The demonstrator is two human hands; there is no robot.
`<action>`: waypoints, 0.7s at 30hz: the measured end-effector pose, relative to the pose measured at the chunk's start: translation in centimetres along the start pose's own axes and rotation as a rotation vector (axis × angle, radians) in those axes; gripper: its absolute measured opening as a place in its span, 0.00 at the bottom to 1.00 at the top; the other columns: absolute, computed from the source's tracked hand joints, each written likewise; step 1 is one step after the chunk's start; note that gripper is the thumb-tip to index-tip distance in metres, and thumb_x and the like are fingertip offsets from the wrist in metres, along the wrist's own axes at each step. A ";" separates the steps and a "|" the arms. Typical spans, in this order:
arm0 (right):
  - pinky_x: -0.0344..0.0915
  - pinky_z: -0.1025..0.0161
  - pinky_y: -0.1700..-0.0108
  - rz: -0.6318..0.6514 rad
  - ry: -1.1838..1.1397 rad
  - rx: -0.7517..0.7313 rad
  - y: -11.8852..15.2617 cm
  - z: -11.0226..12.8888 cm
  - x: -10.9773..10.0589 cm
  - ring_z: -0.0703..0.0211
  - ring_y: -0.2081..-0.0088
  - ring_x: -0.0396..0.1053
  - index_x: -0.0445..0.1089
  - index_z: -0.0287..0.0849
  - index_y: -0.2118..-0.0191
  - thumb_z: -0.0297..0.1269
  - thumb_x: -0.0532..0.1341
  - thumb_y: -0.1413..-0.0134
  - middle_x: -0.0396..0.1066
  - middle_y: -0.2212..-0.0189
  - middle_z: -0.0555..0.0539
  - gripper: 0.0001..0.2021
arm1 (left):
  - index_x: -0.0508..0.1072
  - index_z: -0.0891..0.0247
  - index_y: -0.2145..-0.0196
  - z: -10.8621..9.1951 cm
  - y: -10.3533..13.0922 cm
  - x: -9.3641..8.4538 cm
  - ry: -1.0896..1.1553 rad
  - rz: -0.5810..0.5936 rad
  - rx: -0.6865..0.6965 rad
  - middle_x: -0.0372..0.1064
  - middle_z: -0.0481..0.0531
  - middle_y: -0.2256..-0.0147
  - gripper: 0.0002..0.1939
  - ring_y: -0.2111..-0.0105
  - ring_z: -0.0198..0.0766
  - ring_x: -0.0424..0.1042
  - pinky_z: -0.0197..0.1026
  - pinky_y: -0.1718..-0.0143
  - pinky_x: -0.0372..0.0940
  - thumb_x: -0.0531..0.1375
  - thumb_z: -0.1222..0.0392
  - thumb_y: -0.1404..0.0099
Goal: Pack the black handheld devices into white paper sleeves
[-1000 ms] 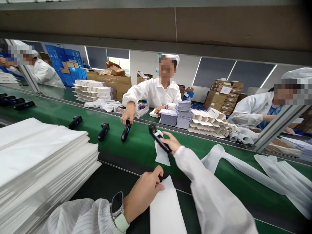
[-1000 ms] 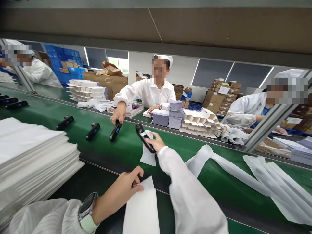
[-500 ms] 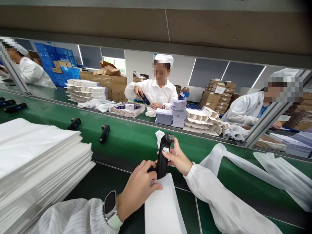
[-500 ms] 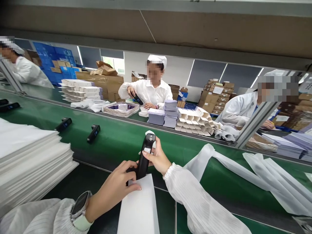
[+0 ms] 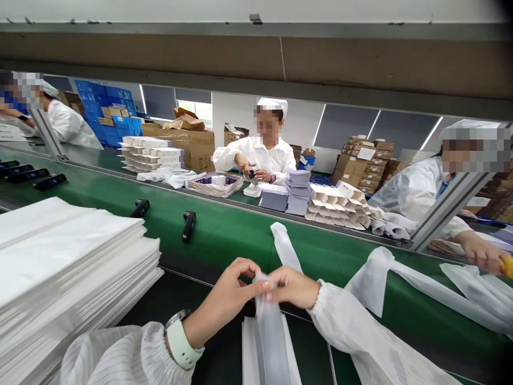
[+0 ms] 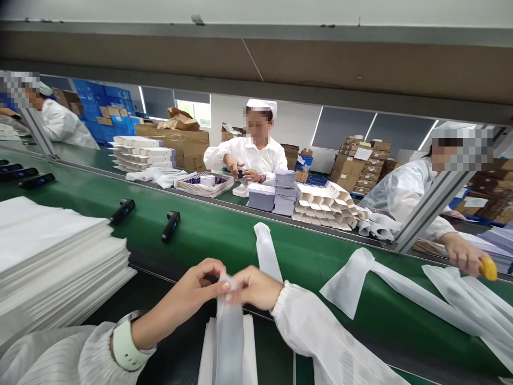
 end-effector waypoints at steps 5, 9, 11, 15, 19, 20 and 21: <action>0.55 0.67 0.74 -0.653 0.392 -0.055 -1.9 1.2 -9.6 0.65 0.77 0.58 0.64 0.37 0.73 0.50 0.49 0.53 0.60 0.80 0.51 0.19 | 0.62 0.62 0.61 2.0 0.3 0.5 -0.232 0.124 -0.068 0.59 0.50 0.66 0.18 0.67 0.35 0.60 0.35 0.68 0.57 0.53 0.49 0.46; 0.56 0.62 0.67 -0.780 0.561 -0.005 -3.9 -0.7 -14.1 0.58 0.69 0.60 0.65 0.37 0.70 0.46 0.51 0.54 0.63 0.73 0.47 0.16 | 0.66 0.62 0.64 3.1 1.1 1.6 -0.396 0.368 -0.137 0.60 0.48 0.70 0.20 0.69 0.36 0.60 0.33 0.71 0.56 0.60 0.49 0.54; 0.54 0.57 0.61 -0.837 0.652 0.022 -4.3 -1.3 -14.4 0.52 0.61 0.58 0.64 0.39 0.64 0.42 0.52 0.54 0.62 0.64 0.43 0.14 | 0.68 0.63 0.70 3.3 1.2 2.1 -0.413 0.398 -0.138 0.61 0.47 0.72 0.18 0.70 0.35 0.60 0.32 0.73 0.55 0.62 0.50 0.58; 0.49 0.55 0.54 -0.737 0.813 -0.001 -6.2 -0.8 -10.8 0.53 0.53 0.53 0.55 0.46 0.52 0.38 0.51 0.51 0.54 0.54 0.43 0.18 | 0.69 0.64 0.76 4.2 1.0 2.8 -0.402 0.313 -0.143 0.62 0.45 0.75 0.13 0.72 0.34 0.60 0.32 0.76 0.53 0.64 0.55 0.60; 0.54 0.62 0.57 -0.387 0.908 -0.081 -12.2 -0.7 -2.7 0.60 0.59 0.60 0.55 0.56 0.52 0.43 0.52 0.52 0.60 0.60 0.49 0.18 | 0.70 0.64 0.77 4.9 0.9 3.1 -0.339 0.227 -0.148 0.64 0.47 0.76 0.10 0.68 0.40 0.62 0.36 0.71 0.57 0.64 0.58 0.58; 0.54 0.60 0.57 -0.334 0.926 -0.093 -14.0 -0.9 -0.8 0.58 0.58 0.59 0.56 0.57 0.53 0.47 0.53 0.53 0.60 0.60 0.49 0.19 | 0.70 0.63 0.75 4.8 1.0 3.0 -0.310 0.224 -0.132 0.65 0.48 0.74 0.10 0.67 0.41 0.63 0.38 0.69 0.58 0.63 0.57 0.56; 0.53 0.56 0.57 -0.310 0.935 -0.103 -15.7 -1.1 0.8 0.54 0.57 0.58 0.59 0.57 0.54 0.51 0.53 0.56 0.60 0.60 0.48 0.20 | 0.70 0.63 0.72 4.6 1.0 3.0 -0.285 0.223 -0.112 0.65 0.49 0.71 0.10 0.66 0.41 0.63 0.39 0.67 0.59 0.62 0.56 0.52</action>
Point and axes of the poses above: each hand's wrist, its own y-axis away from the middle knuckle, its own x-axis out of the palm, z = x × y, the point moved 5 cm from there along -y, towards the middle knuckle
